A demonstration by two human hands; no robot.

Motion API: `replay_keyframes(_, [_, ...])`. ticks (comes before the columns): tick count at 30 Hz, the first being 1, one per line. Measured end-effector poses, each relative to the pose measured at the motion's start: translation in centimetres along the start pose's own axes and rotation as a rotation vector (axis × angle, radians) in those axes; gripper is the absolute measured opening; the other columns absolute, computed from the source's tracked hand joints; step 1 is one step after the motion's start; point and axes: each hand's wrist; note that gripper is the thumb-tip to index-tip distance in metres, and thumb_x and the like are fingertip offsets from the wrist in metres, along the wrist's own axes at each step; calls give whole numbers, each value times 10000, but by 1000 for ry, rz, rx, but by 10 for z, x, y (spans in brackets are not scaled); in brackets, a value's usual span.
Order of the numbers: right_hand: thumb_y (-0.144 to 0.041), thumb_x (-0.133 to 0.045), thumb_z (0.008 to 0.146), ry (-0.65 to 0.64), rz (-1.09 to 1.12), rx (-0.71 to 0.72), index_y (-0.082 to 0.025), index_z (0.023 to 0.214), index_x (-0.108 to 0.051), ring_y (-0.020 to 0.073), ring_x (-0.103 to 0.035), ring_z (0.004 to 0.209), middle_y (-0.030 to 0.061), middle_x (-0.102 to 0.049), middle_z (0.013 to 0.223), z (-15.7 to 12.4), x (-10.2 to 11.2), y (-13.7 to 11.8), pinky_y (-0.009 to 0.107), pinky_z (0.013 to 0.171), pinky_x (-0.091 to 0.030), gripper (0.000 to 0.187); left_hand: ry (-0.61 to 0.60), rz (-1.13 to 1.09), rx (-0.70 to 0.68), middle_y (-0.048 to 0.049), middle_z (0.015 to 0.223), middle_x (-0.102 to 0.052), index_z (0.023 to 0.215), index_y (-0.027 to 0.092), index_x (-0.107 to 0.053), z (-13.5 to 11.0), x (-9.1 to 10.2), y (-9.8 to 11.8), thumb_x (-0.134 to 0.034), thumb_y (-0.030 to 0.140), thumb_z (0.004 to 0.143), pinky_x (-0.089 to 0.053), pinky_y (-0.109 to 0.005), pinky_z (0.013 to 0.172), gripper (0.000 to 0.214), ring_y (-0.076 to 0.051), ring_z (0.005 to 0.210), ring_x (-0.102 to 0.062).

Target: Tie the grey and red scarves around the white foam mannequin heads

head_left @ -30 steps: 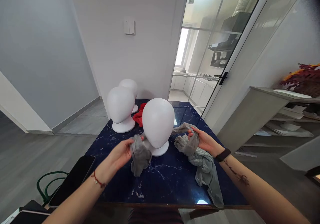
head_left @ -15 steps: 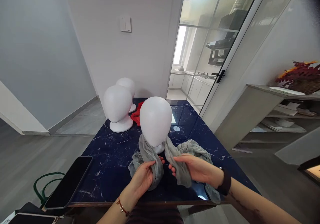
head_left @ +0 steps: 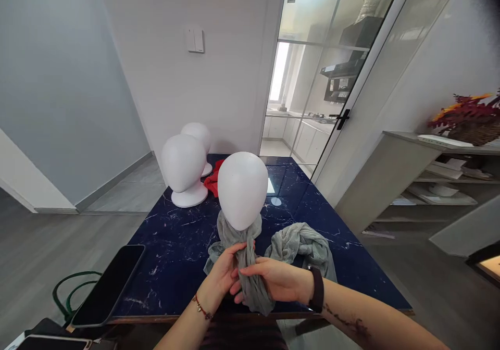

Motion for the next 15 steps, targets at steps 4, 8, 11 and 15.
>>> replay_keyframes(4, [-438, -729, 700, -69, -231, -11, -113, 915, -618, 173, -682, 711, 86, -705, 815, -19, 22, 6, 293, 707, -503, 405, 136, -137, -173, -55, 639, -690, 816, 90, -636, 2, -5, 4, -495, 37, 815, -525, -228, 537, 151, -144, 519, -648])
replay_keyframes(8, [-460, -713, 719, -225, -638, -83, -110, 833, -661, 138, -663, 728, 33, -698, 749, -57, 47, -5, 215, 705, -494, 372, 155, -214, -185, -74, 719, -711, 926, 65, -643, 6, -6, 6, -481, 5, 826, -552, -259, 722, 199, -165, 657, -692])
replay_keyframes(11, [-469, -727, 697, -302, -892, -237, -110, 815, -680, 133, -658, 724, 15, -693, 745, -97, 63, -25, 177, 649, -495, 380, 150, -230, -200, -81, 733, -714, 1030, 52, -624, 8, -3, 4, -475, 15, 841, -555, -286, 755, 243, -186, 704, -700])
replay_keyframes(15, [-418, -819, 586, -198, -876, -182, -97, 973, -645, 148, -659, 692, 32, -690, 798, -157, 75, -52, 197, 602, -521, 532, 149, -247, -193, -92, 759, -716, 1096, 48, -589, 11, 1, -2, -453, 20, 858, -558, -289, 756, 276, -189, 739, -705])
Point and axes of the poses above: each hand's wrist, its own z-axis towards the middle knuckle, its own x-axis out of the back of the hand, y = z × x
